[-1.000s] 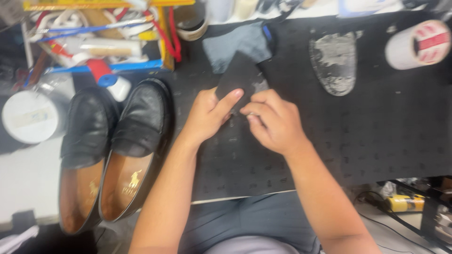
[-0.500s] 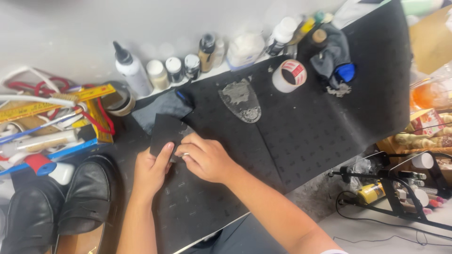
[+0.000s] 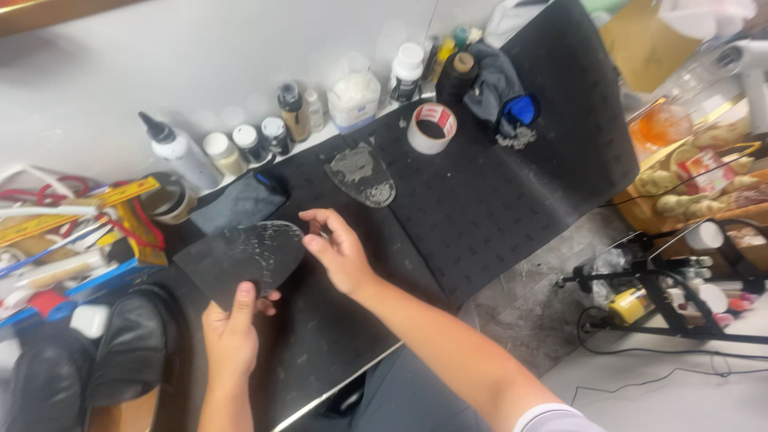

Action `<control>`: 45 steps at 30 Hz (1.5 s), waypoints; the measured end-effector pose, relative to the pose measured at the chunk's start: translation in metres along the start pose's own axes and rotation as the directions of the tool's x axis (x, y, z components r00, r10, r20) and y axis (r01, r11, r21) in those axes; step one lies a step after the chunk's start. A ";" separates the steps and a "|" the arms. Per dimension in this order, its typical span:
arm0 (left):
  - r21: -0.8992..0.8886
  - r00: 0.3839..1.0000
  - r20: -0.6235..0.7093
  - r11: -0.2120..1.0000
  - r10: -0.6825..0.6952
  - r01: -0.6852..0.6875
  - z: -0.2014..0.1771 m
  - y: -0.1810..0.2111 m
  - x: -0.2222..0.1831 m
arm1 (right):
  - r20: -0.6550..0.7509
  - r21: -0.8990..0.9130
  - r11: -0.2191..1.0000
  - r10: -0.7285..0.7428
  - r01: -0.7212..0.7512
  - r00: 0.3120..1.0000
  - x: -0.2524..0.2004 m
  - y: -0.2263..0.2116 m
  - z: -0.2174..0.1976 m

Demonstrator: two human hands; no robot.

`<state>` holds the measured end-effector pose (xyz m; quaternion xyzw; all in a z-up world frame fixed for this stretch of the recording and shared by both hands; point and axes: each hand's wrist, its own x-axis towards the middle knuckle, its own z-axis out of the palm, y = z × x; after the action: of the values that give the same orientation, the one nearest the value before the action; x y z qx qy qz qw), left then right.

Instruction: The person peels off old adhesive and debris from a black shoe component and then uses a small brush to apply a liquid to its surface.

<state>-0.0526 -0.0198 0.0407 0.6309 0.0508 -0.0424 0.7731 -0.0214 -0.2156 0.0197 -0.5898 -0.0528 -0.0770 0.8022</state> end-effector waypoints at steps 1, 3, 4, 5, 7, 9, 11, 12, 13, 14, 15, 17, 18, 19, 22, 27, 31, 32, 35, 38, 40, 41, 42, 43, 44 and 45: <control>-0.003 1.000 0.007 1.000 -0.002 0.002 0.001 0.002 -0.012 | 0.042 0.146 0.983 0.103 -0.108 0.994 -0.010 -0.003 -0.002; 0.023 0.999 0.037 1.000 -0.009 0.008 0.002 0.007 -0.032 | 0.188 0.405 0.851 0.281 -0.335 0.941 -0.032 -0.016 -0.011; 0.052 0.998 0.059 0.999 -0.016 0.013 0.004 0.010 -0.040 | 0.172 0.315 0.894 0.276 -0.319 0.946 -0.043 -0.023 -0.011; 0.081 0.997 0.078 0.996 -0.028 0.021 0.005 0.013 -0.049 | 0.159 0.222 0.927 0.271 -0.302 0.949 -0.055 -0.030 -0.010; 0.000 0.995 0.095 0.999 -0.037 0.037 0.009 0.024 -0.068 | 0.143 0.212 0.937 0.253 -0.279 0.957 -0.073 -0.042 -0.011; -0.045 0.990 0.019 0.990 0.138 -0.137 0.022 0.040 -0.079 | 0.121 0.203 0.932 0.281 -0.301 0.952 -0.082 -0.051 -0.014; 0.155 0.941 -0.082 0.937 0.328 -0.313 0.028 0.061 -0.086 | 0.106 0.174 0.940 0.279 -0.294 0.954 -0.088 -0.056 -0.015; 0.371 0.894 -0.122 0.855 0.431 -0.362 0.029 0.072 -0.088 | 0.097 0.157 0.944 0.277 -0.290 0.956 -0.089 -0.057 -0.015; 0.571 0.840 -0.132 0.733 0.526 -0.370 0.029 0.083 -0.090 | 0.112 0.142 0.947 0.274 -0.288 0.955 -0.089 -0.057 -0.015; 0.661 0.817 -0.055 0.633 0.575 -0.402 0.029 0.094 -0.091 | 0.127 0.127 0.950 0.270 -0.286 0.954 -0.088 -0.059 -0.016; 0.733 0.794 0.038 0.523 0.607 -0.435 0.028 0.103 -0.091 | 0.132 0.110 0.954 0.263 -0.278 0.956 -0.089 -0.060 -0.016; 0.772 0.772 0.184 0.396 0.608 -0.497 0.030 0.115 -0.089 | 0.197 0.086 0.967 0.220 -0.240 0.955 -0.088 -0.065 -0.013; 0.755 0.772 0.234 0.390 0.591 -0.528 0.032 0.119 -0.087 | 0.226 0.072 0.973 0.199 -0.220 0.954 -0.087 -0.068 -0.011; 0.735 0.769 0.280 0.387 0.575 -0.557 0.034 0.121 -0.084 | 0.253 0.021 0.983 0.171 -0.182 0.952 -0.085 -0.072 -0.009; 0.644 0.872 0.240 0.601 0.428 -0.472 0.034 0.119 -0.076 | 0.309 -0.106 0.989 0.128 -0.099 0.942 -0.079 -0.079 -0.006; 0.499 0.955 0.145 0.815 0.258 -0.296 0.027 0.107 -0.075 | 0.326 -0.141 0.985 0.140 -0.099 0.935 -0.066 -0.077 -0.008; 0.287 0.985 0.091 0.944 0.145 -0.165 0.024 0.100 -0.075 | 0.265 0.075 0.926 0.339 -0.370 0.903 -0.059 -0.072 -0.003; 0.272 0.985 0.060 0.946 0.164 -0.174 0.024 0.099 -0.075 | 0.273 0.090 0.922 0.340 -0.376 0.900 -0.056 -0.069 -0.003; 0.391 0.946 -0.019 0.873 0.323 -0.290 0.021 0.102 -0.075 | 0.283 -0.032 0.952 0.300 -0.304 0.911 -0.051 -0.061 0.005; 0.697 0.817 0.027 0.575 0.576 -0.429 0.018 0.107 -0.069 | 0.316 -0.069 0.969 0.245 -0.235 0.917 -0.042 -0.055 0.015; 0.761 0.794 0.051 0.492 0.605 -0.424 0.017 0.106 -0.063 | 0.343 -0.089 0.977 0.215 -0.196 0.915 -0.038 -0.054 0.021; 0.775 0.794 0.074 0.466 0.603 -0.427 0.017 0.105 -0.059 | 0.365 -0.123 0.979 0.195 -0.161 0.910 -0.034 -0.054 0.023; 0.788 0.794 0.097 0.441 0.600 -0.430 0.016 0.104 -0.054 | 0.387 -0.155 0.980 0.177 -0.126 0.905 -0.030 -0.054 0.025; 0.801 0.796 0.116 0.417 0.594 -0.429 0.016 0.101 -0.050 | 0.402 -0.197 0.977 0.158 -0.084 0.902 -0.025 -0.052 0.026; 0.810 0.795 0.131 0.398 0.593 -0.430 0.014 0.098 -0.046 | 0.417 -0.238 0.970 0.140 -0.041 0.898 -0.020 -0.050 0.027; 0.822 0.794 0.142 0.376 0.591 -0.427 0.012 0.095 -0.042 | 0.439 -0.274 0.962 0.123 0.002 0.890 -0.015 -0.047 0.028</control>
<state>-0.0814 -0.0130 0.1409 0.8996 -0.1043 0.2356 0.3526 -0.0448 -0.2018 0.0693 -0.6954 -0.2083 0.0811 0.6830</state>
